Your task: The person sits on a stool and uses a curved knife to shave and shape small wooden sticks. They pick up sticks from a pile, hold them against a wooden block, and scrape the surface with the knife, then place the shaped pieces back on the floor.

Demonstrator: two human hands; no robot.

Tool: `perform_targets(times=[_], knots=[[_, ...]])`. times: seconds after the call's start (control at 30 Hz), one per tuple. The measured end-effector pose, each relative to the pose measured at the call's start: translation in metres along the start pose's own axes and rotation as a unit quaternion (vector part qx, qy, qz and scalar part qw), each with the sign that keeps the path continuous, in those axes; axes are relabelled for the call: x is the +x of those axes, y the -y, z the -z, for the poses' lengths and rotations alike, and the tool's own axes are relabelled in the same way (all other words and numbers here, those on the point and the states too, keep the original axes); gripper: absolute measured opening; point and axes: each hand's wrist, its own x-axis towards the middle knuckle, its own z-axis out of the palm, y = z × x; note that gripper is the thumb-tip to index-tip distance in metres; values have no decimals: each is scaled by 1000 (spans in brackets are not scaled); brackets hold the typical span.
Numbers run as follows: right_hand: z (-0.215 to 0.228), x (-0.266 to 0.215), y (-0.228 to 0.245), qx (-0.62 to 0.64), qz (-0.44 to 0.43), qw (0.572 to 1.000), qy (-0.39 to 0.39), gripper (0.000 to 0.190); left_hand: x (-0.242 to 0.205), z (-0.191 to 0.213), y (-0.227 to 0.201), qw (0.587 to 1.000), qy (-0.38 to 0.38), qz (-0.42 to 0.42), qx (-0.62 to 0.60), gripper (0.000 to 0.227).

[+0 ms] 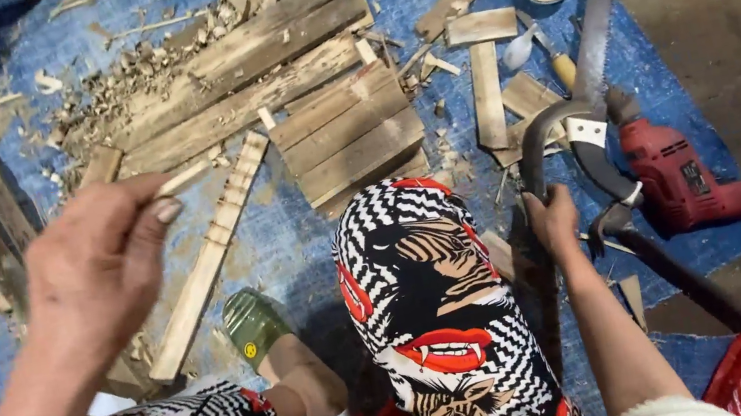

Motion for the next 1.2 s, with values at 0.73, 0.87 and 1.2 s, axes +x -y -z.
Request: perform_targets(times=[0.73, 0.87, 1.2], knots=[[186, 4, -21, 115, 23, 992, 34, 41, -67, -373, 68, 789, -22, 495, -363, 32], [207, -18, 23, 43, 28, 995, 81, 39, -71, -407, 66, 760, -38, 521, -386, 33], [198, -21, 199, -114, 29, 975, 188, 41, -34, -404, 66, 600, -111, 623, -489, 28]])
